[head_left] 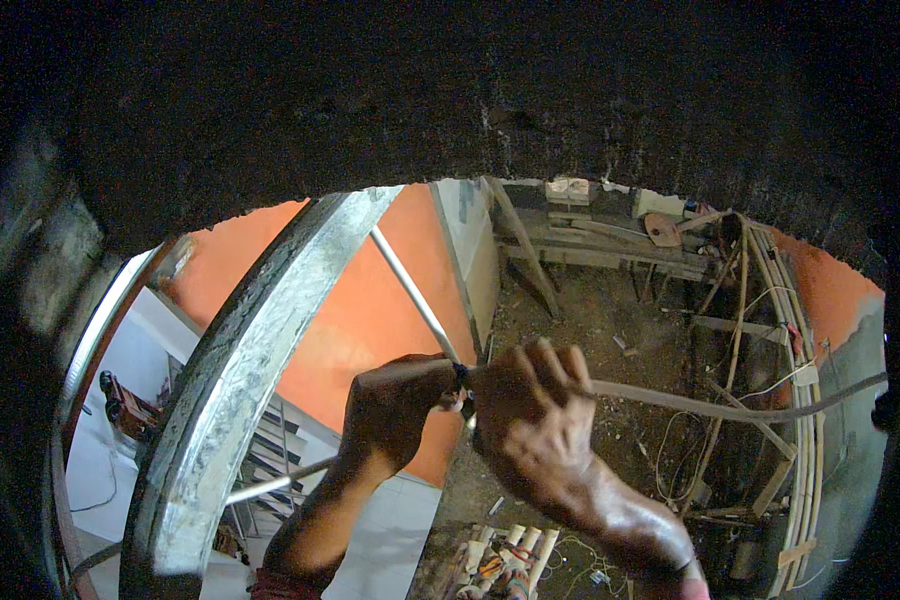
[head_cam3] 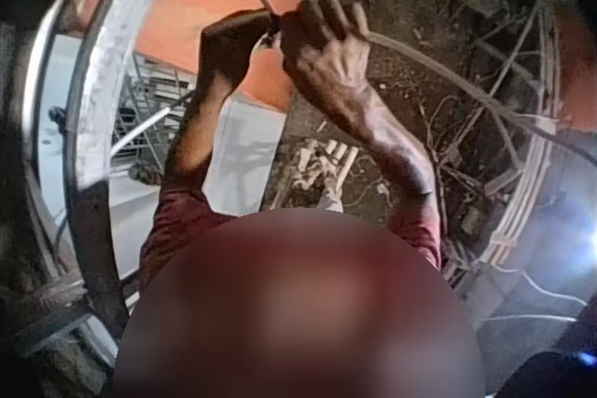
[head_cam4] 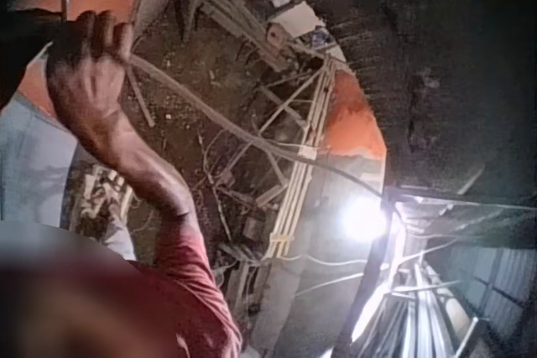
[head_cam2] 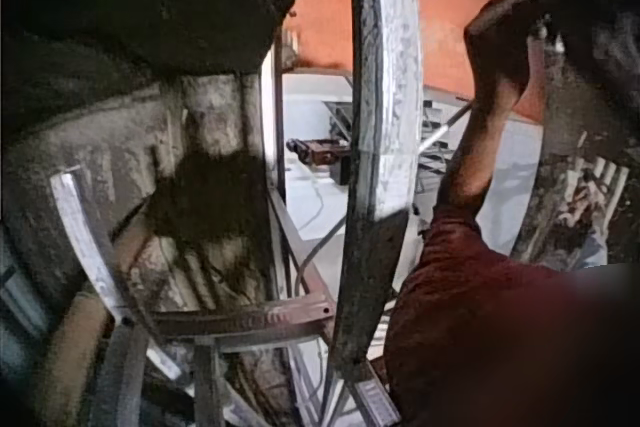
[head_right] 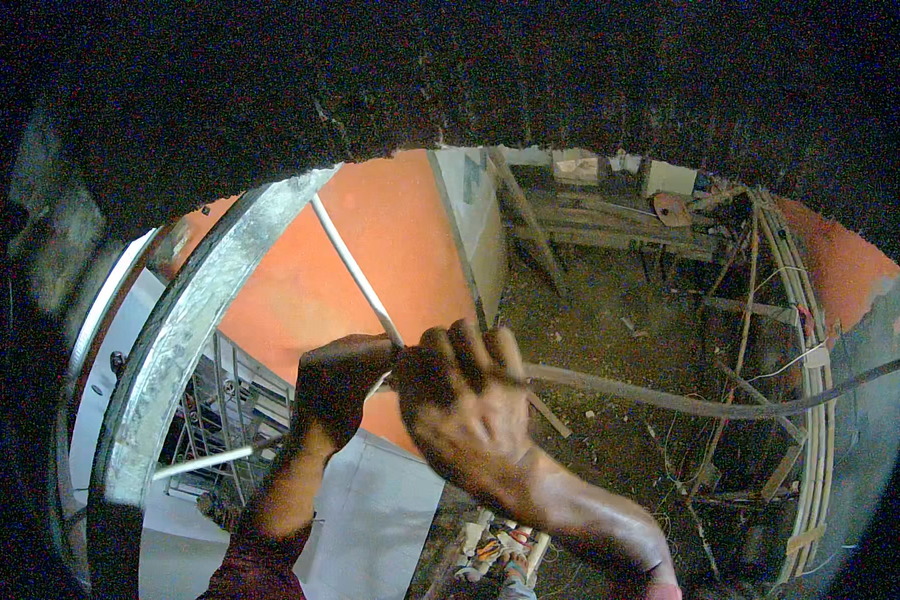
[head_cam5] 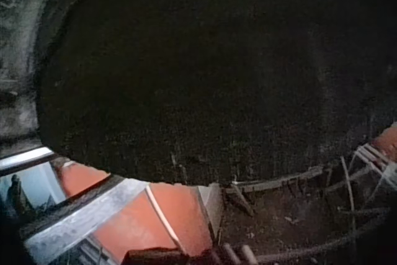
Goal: The person strips the insulation from a white electrical cable using pliers, twists the exposed conductors, and wraps the joint with black electrical tape. The work is performed in a construction setting with visible scaffolding and exposed wiring.
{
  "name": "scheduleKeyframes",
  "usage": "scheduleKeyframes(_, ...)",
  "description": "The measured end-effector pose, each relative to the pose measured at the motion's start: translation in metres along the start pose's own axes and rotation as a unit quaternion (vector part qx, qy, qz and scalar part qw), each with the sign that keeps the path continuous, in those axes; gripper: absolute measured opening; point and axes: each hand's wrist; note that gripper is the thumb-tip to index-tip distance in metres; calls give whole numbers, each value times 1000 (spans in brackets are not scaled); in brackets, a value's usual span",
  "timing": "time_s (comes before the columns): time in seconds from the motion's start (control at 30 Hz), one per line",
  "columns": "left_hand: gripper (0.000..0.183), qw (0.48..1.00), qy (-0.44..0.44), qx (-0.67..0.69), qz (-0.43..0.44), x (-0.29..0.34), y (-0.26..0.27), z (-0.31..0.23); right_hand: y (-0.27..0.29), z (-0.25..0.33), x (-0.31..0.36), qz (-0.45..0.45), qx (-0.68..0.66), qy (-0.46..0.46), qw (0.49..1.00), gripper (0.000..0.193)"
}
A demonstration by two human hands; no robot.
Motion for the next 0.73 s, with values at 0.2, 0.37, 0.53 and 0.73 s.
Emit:
scheduleKeyframes(0.2, 29, 994, 39, -106, -3, -18, -4, 2, -17, 24, 9, -18, 26, -50, 998, 31)
scheduleKeyframes(0.37, 29, 994, 100, 33, 6, -28, -6, -8, -32, 49, 20, 7, 43, -149, 988, 31)
scheduleKeyframes(0.53, 30, 968, 198, 146, 55, -37, 0, -18, -49, 58, 31, -12, -5, -203, 979, 41)
scheduleKeyframes(0.73, 28, 971, 187, 128, 75, -43, 0, -13, -71, 70, 39, -46, -92, -293, 950, 54)
Point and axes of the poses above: each hand's wrist, its own x-axis away from the middle knuckle, its own y-axis out of the back of the hand, z = x × y, and after that the axes turned 4 degrees about y, right-handed
